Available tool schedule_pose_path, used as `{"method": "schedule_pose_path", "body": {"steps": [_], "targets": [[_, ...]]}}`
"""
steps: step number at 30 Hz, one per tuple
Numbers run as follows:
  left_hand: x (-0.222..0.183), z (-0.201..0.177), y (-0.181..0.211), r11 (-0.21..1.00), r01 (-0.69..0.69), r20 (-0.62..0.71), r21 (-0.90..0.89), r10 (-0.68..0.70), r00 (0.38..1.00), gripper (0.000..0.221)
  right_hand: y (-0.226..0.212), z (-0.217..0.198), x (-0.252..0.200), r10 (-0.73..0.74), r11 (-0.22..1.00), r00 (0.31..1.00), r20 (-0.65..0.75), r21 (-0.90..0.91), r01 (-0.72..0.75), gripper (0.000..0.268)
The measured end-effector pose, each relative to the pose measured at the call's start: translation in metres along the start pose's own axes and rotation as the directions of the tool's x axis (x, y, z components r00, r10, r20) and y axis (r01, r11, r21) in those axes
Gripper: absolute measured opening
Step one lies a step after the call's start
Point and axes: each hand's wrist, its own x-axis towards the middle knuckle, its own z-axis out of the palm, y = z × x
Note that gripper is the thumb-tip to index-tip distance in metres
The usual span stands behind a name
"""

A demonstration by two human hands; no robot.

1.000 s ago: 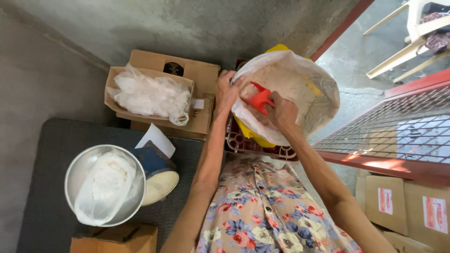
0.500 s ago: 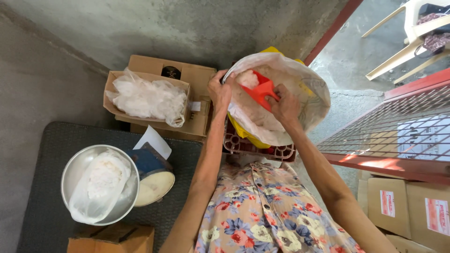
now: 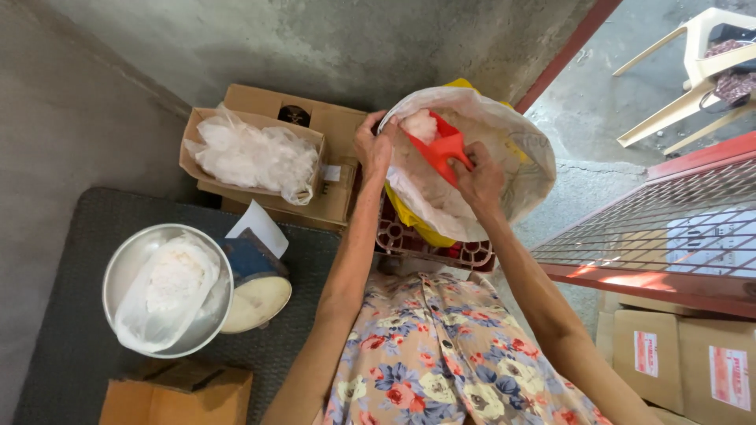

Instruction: Measuring and bagging white powder using a scale and scoop.

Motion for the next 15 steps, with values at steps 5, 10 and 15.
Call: {"method": "schedule_pose_path", "body": {"steps": [5, 10, 15], "targets": [[-0.006, 0.000, 0.001, 0.996, 0.027, 0.028, -0.089, -0.024, 0.999, 0.031, -0.013, -0.046, -0.024, -0.086, 0.996, 0.996, -0.024, -0.016, 0.085, 0.029], [-0.025, -0.013, -0.019, 0.992, 0.001, 0.007, -0.130, 0.000, 1.000, 0.032, -0.004, -0.069, -0.035, -0.104, 0.994, 0.995, -0.002, 0.046, 0.104, 0.027], [-0.066, -0.035, -0.022, 0.993, -0.119, -0.101, 0.002, 0.119, 0.988, 0.036, -0.006, -0.075, -0.037, -0.180, 0.976, 0.984, -0.015, 0.120, 0.181, 0.026]]}}
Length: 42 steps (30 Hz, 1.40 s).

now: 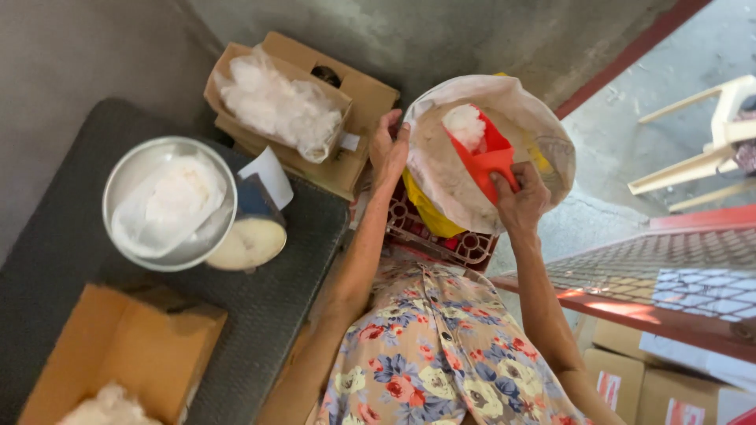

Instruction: Measuring and bagging white powder using a scale and scoop.

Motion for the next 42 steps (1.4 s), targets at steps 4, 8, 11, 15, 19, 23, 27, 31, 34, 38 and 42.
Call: {"method": "schedule_pose_path", "body": {"steps": [4, 8, 11, 15, 19, 23, 27, 31, 34, 38, 42], "targets": [[-0.034, -0.014, 0.000, 0.997, 0.037, -0.095, 0.063, -0.031, 0.995, 0.037, 0.003, -0.003, 0.000, -0.049, 0.998, 0.992, 0.113, 0.046, 0.044, 0.025], [-0.068, -0.033, 0.021, 0.973, 0.169, -0.143, 0.159, -0.147, 0.979, 0.032, 0.011, -0.007, 0.001, -0.090, 0.987, 0.983, 0.159, 0.148, 0.066, 0.024], [-0.093, -0.045, 0.024, 0.971, 0.156, -0.180, 0.183, -0.123, 0.976, 0.032, 0.002, -0.010, 0.000, -0.140, 0.963, 0.969, 0.204, 0.257, 0.085, 0.024], [-0.113, -0.063, 0.024, 0.989, 0.031, -0.231, 0.144, 0.003, 0.973, 0.041, -0.030, -0.010, 0.003, -0.189, 0.935, 0.953, 0.238, 0.340, 0.101, 0.026], [-0.130, -0.113, 0.049, 0.992, 0.073, -0.251, 0.105, -0.045, 0.967, 0.038, -0.065, 0.011, 0.006, -0.236, 0.910, 0.909, 0.345, 0.405, 0.083, 0.026], [-0.135, -0.182, 0.089, 0.985, -0.044, -0.305, 0.165, 0.093, 0.948, 0.025, -0.115, 0.043, 0.006, -0.406, 0.852, 0.837, 0.368, 0.484, 0.201, 0.026], [-0.136, -0.260, 0.120, 0.972, -0.126, -0.547, 0.199, 0.217, 0.809, 0.025, -0.175, 0.072, 0.007, -0.450, 0.819, 0.775, 0.442, 0.551, 0.161, 0.025], [-0.130, -0.350, 0.144, 0.918, -0.032, -0.693, 0.395, 0.320, 0.646, 0.023, -0.232, 0.091, -0.001, -0.552, 0.809, 0.705, 0.446, 0.490, 0.324, 0.025], [-0.120, -0.398, 0.133, 0.929, 0.020, -0.731, 0.369, 0.277, 0.624, 0.028, -0.267, 0.107, -0.010, -0.550, 0.810, 0.661, 0.511, 0.519, 0.272, 0.024], [-0.102, -0.429, 0.094, 0.923, 0.121, -0.699, 0.366, 0.186, 0.691, 0.044, -0.297, 0.134, -0.023, -0.607, 0.772, 0.578, 0.545, 0.575, 0.269, 0.023], [-0.094, -0.434, 0.086, 0.952, 0.190, -0.588, 0.239, -0.013, 0.809, 0.057, -0.317, 0.158, -0.038, -0.635, 0.766, 0.539, 0.553, 0.539, 0.350, 0.024]]}}
